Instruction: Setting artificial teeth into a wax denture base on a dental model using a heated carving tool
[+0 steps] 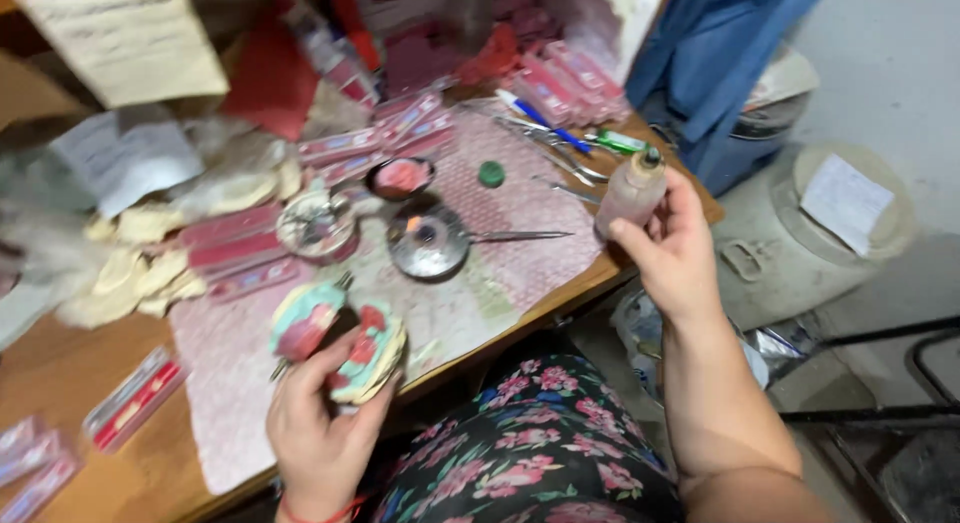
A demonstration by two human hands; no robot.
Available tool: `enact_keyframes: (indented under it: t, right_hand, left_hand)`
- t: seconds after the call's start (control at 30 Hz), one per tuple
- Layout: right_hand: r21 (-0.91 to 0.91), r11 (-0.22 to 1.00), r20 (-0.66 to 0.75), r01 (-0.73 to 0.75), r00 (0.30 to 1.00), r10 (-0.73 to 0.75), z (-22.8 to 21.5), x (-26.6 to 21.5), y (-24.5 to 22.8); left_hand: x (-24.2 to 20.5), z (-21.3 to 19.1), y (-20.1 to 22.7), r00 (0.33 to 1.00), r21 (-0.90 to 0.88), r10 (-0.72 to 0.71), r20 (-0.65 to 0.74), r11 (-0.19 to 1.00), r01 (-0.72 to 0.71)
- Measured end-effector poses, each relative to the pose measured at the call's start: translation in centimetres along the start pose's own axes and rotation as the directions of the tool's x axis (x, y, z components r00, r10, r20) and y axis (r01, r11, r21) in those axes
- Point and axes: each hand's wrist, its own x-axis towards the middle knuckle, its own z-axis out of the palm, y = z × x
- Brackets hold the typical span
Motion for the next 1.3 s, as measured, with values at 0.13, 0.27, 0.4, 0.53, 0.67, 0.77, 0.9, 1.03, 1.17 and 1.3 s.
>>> enact_keyframes:
  t: [0.13,0.27,0.4,0.53,0.67,0.77,0.9,1.03,1.17,1.3]
  right_hand:
    - [0.006,1.000,-0.028,-0.004,1.000,0.004,-3.7,2.4,2.5]
    - [-0.101,0.995,-0.028,-0.018,1.000,0.015,-5.4,3.8,4.1]
    - [-0.155,0.988,-0.002,-0.020,1.000,0.020,-5.9,4.5,4.7]
    - [-0.166,0.986,0.057,-0.014,0.998,0.024,-5.7,4.3,3.7]
    - [-0.463,0.873,-0.208,0.155,0.938,-0.277,-3.5,1.7,1.7]
    - [-0.675,0.686,0.007,0.271,0.932,-0.362,-1.2,1.8,0.3]
    - [-0.837,0.418,0.312,0.352,0.936,-0.165,1.3,3.1,0.1]
    - [-0.863,0.330,0.377,0.384,0.922,-0.088,2.4,4.1,0.2]
    - [-0.842,0.350,0.458,0.412,0.887,0.058,2.3,6.1,0.2]
    - [-0.889,0.341,0.434,0.305,0.797,0.419,2.6,7.6,-0.1]
  left_hand:
    - [-0.7,0.8,0.1,0.995,0.074,-0.095,-0.009,0.993,0.096]
    - [-0.6,1.6,0.9,0.990,0.112,-0.086,-0.115,0.989,0.099]
    - [-0.5,1.8,0.7,0.991,0.123,-0.046,-0.123,0.990,0.062]
    - [-0.4,2.0,0.5,0.992,0.126,-0.022,-0.125,0.991,0.037]
    - [-0.1,2.0,0.4,0.992,0.100,0.011,-0.129,0.995,0.002]
    - [0.3,2.0,0.3,0.992,0.097,0.034,-0.123,0.995,-0.022]
    - [0.0,1.6,0.0,0.995,0.082,0.028,-0.093,0.996,-0.020]
    - [-0.3,1.2,-0.8,0.996,0.088,0.059,-0.062,0.995,-0.053]
    - [0.4,0.9,0.1,0.997,0.055,0.051,-0.051,0.997,-0.048]
    - [0.7,0.4,0.1,0.998,0.012,0.068,-0.017,0.998,-0.067]
